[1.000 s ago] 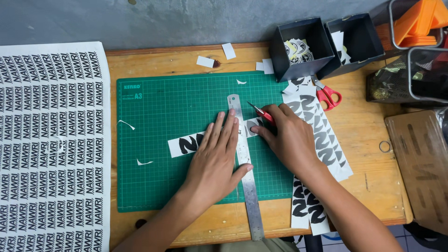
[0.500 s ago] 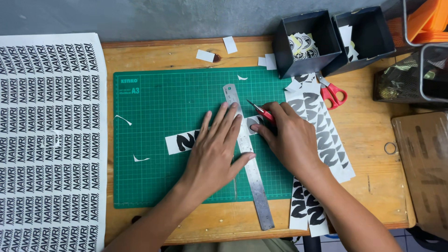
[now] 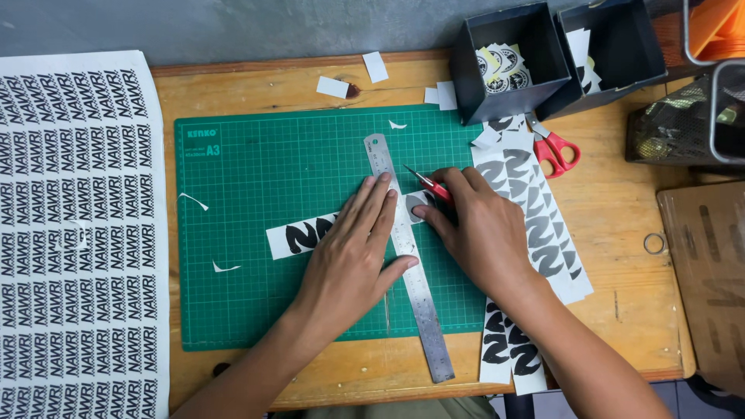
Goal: The person uses a metal ruler and a red utility knife to cut strips of black and white stickers on a green cutting mat. They align the ruler along the sticker strips and slice through the material to separate individual pieces.
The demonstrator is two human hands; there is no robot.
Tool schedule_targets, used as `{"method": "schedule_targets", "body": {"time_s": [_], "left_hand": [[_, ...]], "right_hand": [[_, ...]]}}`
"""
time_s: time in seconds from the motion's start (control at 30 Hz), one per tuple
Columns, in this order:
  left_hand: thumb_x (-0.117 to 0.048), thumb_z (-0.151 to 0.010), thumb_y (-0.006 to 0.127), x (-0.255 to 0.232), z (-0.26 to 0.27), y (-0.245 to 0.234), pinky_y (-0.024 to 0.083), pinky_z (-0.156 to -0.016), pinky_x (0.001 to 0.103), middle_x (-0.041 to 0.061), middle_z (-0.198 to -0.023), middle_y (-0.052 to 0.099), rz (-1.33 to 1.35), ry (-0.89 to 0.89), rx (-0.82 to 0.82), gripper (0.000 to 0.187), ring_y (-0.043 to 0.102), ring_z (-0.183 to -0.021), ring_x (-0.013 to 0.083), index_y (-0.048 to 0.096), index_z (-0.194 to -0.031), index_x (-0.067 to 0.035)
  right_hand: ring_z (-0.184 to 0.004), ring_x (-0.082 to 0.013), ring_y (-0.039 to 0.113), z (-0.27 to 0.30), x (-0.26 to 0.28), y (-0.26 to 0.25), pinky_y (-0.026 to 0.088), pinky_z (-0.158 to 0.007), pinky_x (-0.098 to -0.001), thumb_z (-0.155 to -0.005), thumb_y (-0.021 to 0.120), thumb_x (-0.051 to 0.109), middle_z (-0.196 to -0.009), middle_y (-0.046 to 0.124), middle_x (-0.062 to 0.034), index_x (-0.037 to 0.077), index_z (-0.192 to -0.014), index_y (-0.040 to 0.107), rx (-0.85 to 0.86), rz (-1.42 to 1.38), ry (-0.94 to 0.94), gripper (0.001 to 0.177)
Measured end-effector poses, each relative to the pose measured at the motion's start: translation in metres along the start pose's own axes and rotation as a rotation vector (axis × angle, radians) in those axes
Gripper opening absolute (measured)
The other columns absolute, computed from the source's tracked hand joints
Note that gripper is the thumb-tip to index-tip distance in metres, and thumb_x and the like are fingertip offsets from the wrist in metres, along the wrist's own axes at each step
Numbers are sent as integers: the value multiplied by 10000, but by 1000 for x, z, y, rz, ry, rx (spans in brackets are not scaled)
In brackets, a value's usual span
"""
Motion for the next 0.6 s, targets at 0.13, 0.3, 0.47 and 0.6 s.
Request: {"method": "schedule_targets", "body": {"time_s": [0.13, 0.3, 0.47, 0.6], "left_hand": [[-454, -1040, 845, -1, 0, -1, 374, -1396, 529, 276, -1813, 392, -19, 16, -14, 925, 389, -1697, 424, 456, -1682, 86], [-491, -1061, 815, -3, 1, 1, 368, -1404, 517, 268, -1834, 355, -80, 8, 0, 948, 363, -1716, 413, 420, -1710, 76], [-493, -1064, 812, -3, 1, 1, 372, -1400, 516, 263, -1834, 361, -85, 5, -4, 945, 358, -1718, 411, 420, -1712, 72], [-498, -1071, 803, -3, 1, 1, 375, -1399, 514, 258, -1837, 358, -100, 8, -5, 938, 356, -1720, 406, 421, -1716, 67]], "right_hand": [[-906, -426, 769, 1, 1, -2, 568, -595, -620, -1047, 779, 541, -1126, 722, -41, 186, -1347, 689, -4, -8, -11, 473], [-904, -426, 771, 0, 2, -2, 566, -579, -610, -1053, 773, 542, -1147, 729, -40, 174, -1337, 691, -11, -8, -19, 472], [-919, -429, 765, 0, 1, -2, 566, -594, -616, -1047, 787, 532, -1136, 729, -46, 173, -1338, 689, 2, -7, -9, 472], [-927, -423, 766, 0, 1, -3, 565, -591, -614, -1049, 781, 534, -1139, 731, -45, 170, -1338, 687, -1, -8, -11, 473]]}}
Point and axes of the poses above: each hand's wrist, its own z-axis away from the middle knuckle, its own y-axis out of the palm, x = y × z, the point moved 3 cm from there along -z, towards the middle knuckle
